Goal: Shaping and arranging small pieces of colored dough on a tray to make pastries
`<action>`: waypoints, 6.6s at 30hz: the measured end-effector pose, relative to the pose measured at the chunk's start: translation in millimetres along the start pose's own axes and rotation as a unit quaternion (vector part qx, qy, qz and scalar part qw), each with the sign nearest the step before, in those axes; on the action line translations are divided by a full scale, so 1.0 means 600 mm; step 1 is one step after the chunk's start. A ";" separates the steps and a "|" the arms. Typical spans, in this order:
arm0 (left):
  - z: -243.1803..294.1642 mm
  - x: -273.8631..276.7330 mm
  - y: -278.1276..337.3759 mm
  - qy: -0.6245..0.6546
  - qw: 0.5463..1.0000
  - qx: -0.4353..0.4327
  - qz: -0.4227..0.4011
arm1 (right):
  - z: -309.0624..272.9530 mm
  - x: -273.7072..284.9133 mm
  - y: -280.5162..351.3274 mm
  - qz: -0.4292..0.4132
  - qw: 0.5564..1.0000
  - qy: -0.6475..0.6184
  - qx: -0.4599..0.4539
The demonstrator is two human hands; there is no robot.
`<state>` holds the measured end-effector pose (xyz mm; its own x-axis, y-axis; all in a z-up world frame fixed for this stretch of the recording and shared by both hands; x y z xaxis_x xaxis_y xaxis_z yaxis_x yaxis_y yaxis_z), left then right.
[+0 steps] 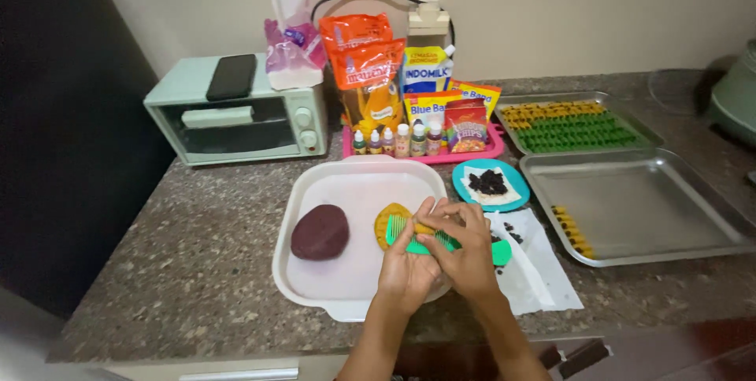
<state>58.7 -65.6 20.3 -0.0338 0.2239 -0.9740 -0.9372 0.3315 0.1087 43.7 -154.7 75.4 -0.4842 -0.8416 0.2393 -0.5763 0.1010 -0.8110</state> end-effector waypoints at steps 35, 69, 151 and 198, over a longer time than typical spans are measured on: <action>-0.086 -0.026 -0.093 0.000 0.994 -0.072 0.085 | 0.152 0.178 0.086 -0.015 0.993 0.045 -0.111; -0.115 -0.021 -0.099 0.056 0.992 0.024 -0.110 | 0.021 0.089 -0.056 -0.027 0.999 -0.007 0.025; -0.095 -0.041 -0.080 0.007 0.992 -0.049 0.115 | 0.194 0.174 0.110 -0.032 0.977 0.119 -0.171; -0.138 -0.019 -0.095 -0.019 0.998 0.051 -0.025 | 0.060 0.109 -0.074 -0.053 0.995 -0.008 -0.088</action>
<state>83.7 -162.9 8.8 0.0272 0.2381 -0.9709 -0.8967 0.4351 0.0816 61.4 -233.6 107.8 -0.4058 -0.8601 0.3090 -0.7308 0.1024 -0.6748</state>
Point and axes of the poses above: each hand's wrist, its own y-axis away from the middle knuckle, its own x-axis out of the back of the hand, z = x × y, the point moved 7 cm from there along -y, towards the middle knuckle, and after that the axes turned 12 degrees about z, right-handed, at the moved point
